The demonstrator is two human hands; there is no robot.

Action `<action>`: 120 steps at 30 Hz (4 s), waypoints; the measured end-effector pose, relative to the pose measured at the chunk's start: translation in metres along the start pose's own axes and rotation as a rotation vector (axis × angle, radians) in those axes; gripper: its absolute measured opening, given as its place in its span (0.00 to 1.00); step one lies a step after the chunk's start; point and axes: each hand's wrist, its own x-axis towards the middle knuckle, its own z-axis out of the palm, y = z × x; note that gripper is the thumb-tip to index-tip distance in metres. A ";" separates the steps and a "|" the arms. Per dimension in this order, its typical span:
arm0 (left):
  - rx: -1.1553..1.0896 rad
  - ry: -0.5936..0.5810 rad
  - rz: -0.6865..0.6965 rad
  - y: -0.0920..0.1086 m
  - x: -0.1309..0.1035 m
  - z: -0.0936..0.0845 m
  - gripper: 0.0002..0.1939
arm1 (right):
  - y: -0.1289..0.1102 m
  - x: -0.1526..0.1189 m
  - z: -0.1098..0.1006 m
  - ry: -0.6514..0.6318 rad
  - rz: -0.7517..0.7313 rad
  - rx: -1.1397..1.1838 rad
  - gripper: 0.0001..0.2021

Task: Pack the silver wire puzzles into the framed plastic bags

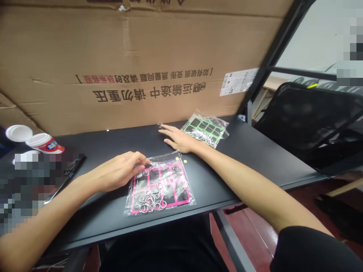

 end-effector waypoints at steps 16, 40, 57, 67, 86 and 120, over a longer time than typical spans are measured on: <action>-0.007 -0.026 -0.030 0.000 0.000 0.001 0.14 | -0.001 0.013 0.010 -0.058 -0.007 -0.195 0.25; 0.002 -0.015 -0.021 -0.001 0.000 0.001 0.15 | 0.001 0.000 -0.014 -0.110 -0.144 -0.208 0.15; -0.017 -0.045 -0.028 0.002 0.001 -0.001 0.14 | -0.002 -0.002 -0.013 -0.114 -0.128 -0.236 0.16; -0.007 -0.033 -0.019 -0.001 0.001 0.001 0.13 | -0.003 -0.002 -0.014 -0.112 -0.123 -0.230 0.16; -0.012 -0.035 -0.024 0.000 0.001 0.000 0.14 | -0.007 -0.003 -0.017 -0.126 -0.116 -0.245 0.15; -0.009 -0.031 -0.012 0.004 0.000 -0.001 0.13 | -0.067 -0.005 -0.034 -0.262 -0.031 0.510 0.18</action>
